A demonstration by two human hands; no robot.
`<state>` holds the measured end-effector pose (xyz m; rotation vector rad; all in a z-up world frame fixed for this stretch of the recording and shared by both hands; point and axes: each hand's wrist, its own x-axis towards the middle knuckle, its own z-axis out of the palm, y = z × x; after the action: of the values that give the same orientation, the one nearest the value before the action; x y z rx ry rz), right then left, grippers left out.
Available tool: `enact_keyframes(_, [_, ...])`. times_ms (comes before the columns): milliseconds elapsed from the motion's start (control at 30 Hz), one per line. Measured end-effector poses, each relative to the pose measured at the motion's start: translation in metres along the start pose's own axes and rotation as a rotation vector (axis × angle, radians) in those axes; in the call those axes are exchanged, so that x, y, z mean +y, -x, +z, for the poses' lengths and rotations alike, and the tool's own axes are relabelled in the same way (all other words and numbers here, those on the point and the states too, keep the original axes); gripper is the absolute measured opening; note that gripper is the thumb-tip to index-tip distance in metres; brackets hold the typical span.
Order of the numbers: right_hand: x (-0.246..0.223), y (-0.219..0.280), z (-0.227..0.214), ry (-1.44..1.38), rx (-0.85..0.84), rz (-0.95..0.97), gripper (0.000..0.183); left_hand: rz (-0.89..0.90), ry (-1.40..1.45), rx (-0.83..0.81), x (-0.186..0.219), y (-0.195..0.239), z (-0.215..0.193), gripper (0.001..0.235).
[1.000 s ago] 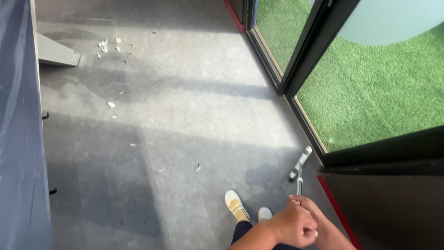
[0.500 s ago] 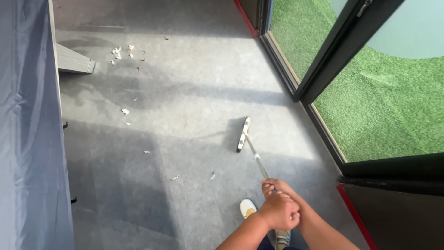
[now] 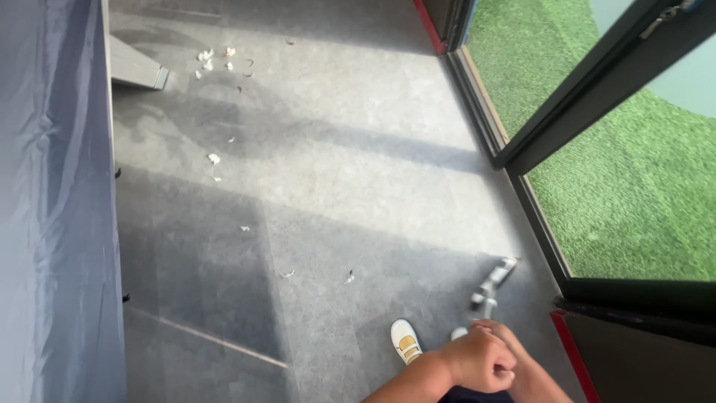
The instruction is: The person sweeps debris across the floor using a putter.
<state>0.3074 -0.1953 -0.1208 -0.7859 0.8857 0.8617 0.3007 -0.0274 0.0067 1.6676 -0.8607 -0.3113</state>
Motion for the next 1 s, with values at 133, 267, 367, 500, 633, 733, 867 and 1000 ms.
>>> enact_keyframes(133, [0.007, -0.052, 0.009, 0.458, -0.159, -0.147, 0.028, -0.109, -0.196, 0.085, 0.003, 0.012, -0.018, 0.022])
enact_keyframes(267, [-0.029, -0.085, 0.067, 0.049, -0.336, 0.290, 0.038, -0.250, -0.326, 0.114, -0.014, 0.001, -0.032, 0.015])
enact_keyframes(367, [-0.072, -0.087, 0.091, -0.027, -0.381, 0.488, 0.040, -0.330, -0.374, 0.145, -0.030, -0.033, -0.026, 0.014])
enact_keyframes(500, [-0.111, -0.047, 0.099, -0.041, -0.235, 0.339, 0.032, -0.355, -0.414, 0.056, -0.027, -0.083, -0.022, 0.014])
enact_keyframes(633, [-0.122, 0.018, 0.061, 0.297, -0.169, 0.162, 0.032, -0.213, -0.292, 0.109, 0.026, -0.101, -0.010, 0.018])
enact_keyframes(733, [-0.131, 0.028, 0.023, 0.225, -0.277, 0.232, 0.032, -0.151, -0.148, 0.093, 0.062, -0.106, -0.011, 0.029])
enact_keyframes(867, [-0.138, 0.013, -0.007, 0.125, -0.348, 0.405, 0.019, -0.333, -0.019, 0.071, 0.059, -0.118, -0.011, 0.039])
enact_keyframes(1000, [-0.141, 0.008, -0.007, 0.848, -0.062, -0.061, 0.025, -0.367, -0.077, 0.243, 0.035, -0.115, -0.002, 0.027])
